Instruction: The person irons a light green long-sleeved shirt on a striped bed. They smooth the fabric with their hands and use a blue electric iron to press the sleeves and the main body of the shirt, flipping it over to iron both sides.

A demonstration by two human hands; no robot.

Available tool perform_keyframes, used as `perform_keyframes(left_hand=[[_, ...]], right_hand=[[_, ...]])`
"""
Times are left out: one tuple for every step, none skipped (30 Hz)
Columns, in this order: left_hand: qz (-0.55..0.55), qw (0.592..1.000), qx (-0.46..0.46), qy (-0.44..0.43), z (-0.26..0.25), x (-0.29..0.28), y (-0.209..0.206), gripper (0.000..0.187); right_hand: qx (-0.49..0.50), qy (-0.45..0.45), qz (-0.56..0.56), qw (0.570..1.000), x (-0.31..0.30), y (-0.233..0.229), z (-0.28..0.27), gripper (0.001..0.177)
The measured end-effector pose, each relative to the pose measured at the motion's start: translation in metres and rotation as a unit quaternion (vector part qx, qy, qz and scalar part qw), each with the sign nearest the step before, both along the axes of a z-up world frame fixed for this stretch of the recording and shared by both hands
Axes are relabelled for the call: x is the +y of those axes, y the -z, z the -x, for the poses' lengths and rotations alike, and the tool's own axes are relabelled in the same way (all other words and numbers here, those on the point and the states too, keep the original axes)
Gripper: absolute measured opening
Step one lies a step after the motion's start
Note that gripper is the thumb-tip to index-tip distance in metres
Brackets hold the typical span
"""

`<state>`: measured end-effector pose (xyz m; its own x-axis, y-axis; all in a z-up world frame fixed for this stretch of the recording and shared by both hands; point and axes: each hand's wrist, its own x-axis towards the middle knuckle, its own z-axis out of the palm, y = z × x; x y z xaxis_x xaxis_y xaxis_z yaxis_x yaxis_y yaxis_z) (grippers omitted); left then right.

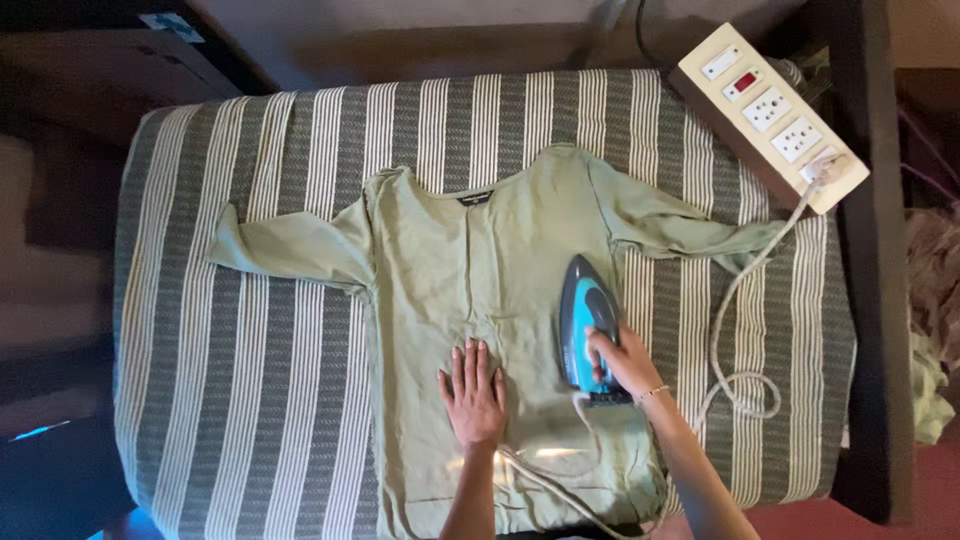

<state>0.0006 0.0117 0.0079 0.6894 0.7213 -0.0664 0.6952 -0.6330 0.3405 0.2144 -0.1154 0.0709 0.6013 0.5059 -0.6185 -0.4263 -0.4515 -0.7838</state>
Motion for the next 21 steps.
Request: perform_keyframes(left_hand=[[-0.001,1.0,-0.002,0.002,0.001,-0.001,0.0,0.056],[0.001,1.0,-0.003,0.0,0.002,-0.001,0.0,0.056],[0.003,1.0,-0.005,-0.003,0.001,-0.002,0.0,0.056],[0.006,1.0,-0.007,-0.005,0.001,-0.001,0.0,0.056],[0.002,1.0,-0.009,-0.006,0.001,-0.001,0.001,0.056],[-0.001,1.0,-0.01,-0.006,0.001,-0.001,0.002,0.056],[-0.004,1.0,-0.012,-0.006,0.002,-0.002,0.003,0.056],[-0.006,1.0,-0.012,-0.005,0.003,-0.002,0.004,0.056],[-0.01,1.0,-0.013,-0.005,0.002,-0.001,0.005,0.056],[-0.013,1.0,-0.014,-0.005,0.001,-0.002,0.005,0.056],[-0.011,1.0,-0.009,-0.005,0.001,-0.002,0.005,0.056],[-0.009,1.0,-0.003,-0.005,0.001,-0.003,0.004,0.057],[-0.006,1.0,0.003,-0.005,0.001,-0.003,0.004,0.057],[-0.007,1.0,0.002,-0.002,0.0,-0.003,0.005,0.057],[-0.007,1.0,0.002,0.001,0.001,-0.002,0.005,0.058],[-0.008,1.0,0.003,0.004,0.002,-0.002,0.006,0.058],[-0.013,1.0,0.002,0.002,0.002,-0.001,0.006,0.058],[-0.017,1.0,0.0,0.0,0.001,-0.002,0.006,0.058],[-0.019,1.0,-0.002,-0.001,0.001,-0.002,0.006,0.058],[-0.018,1.0,-0.003,-0.001,0.002,0.0,0.005,0.057],[-0.015,1.0,-0.005,-0.002,0.002,-0.001,0.005,0.057]], right_hand=[[-0.003,0.0,0.01,1.0,0.0,0.0,0.001,0.021],[-0.005,0.0,0.02,1.0,0.0,0.0,0.003,0.021],[-0.014,0.002,0.015,1.0,0.006,0.001,-0.004,0.021],[-0.024,0.004,0.01,1.0,0.017,0.003,-0.017,0.021],[-0.041,-0.002,0.009,0.999,0.028,0.005,-0.029,0.025],[-0.057,-0.007,0.007,0.998,0.041,0.008,-0.041,0.03],[-0.059,-0.004,-0.004,0.998,0.052,0.01,-0.052,0.028],[-0.061,0.0,-0.015,0.998,0.058,0.011,-0.056,0.026],[-0.07,-0.002,-0.009,0.998,0.058,0.011,-0.054,0.028],[-0.078,-0.004,-0.002,0.997,0.055,0.012,-0.049,0.029],[-0.087,-0.005,0.003,0.996,0.051,0.015,-0.044,0.031],[-0.069,0.007,0.023,0.997,0.039,0.016,-0.031,0.027],[-0.051,0.017,0.044,0.998,0.021,0.016,-0.012,0.022],[-0.036,0.024,0.009,0.999,0.0,0.015,0.007,0.02],[-0.018,0.03,-0.027,0.999,-0.019,0.013,0.027,0.018],[-0.014,0.035,-0.024,0.999,-0.038,0.009,0.047,0.018],[-0.011,0.041,-0.024,0.999,-0.048,0.008,0.059,0.018],[-0.015,0.048,-0.021,0.999,-0.049,0.009,0.064,0.018],[-0.02,0.056,-0.014,0.998,-0.051,0.008,0.068,0.018],[-0.026,0.065,-0.008,0.998,-0.05,0.006,0.07,0.018],[-0.022,0.069,-0.006,0.997,-0.046,0.004,0.065,0.018]])
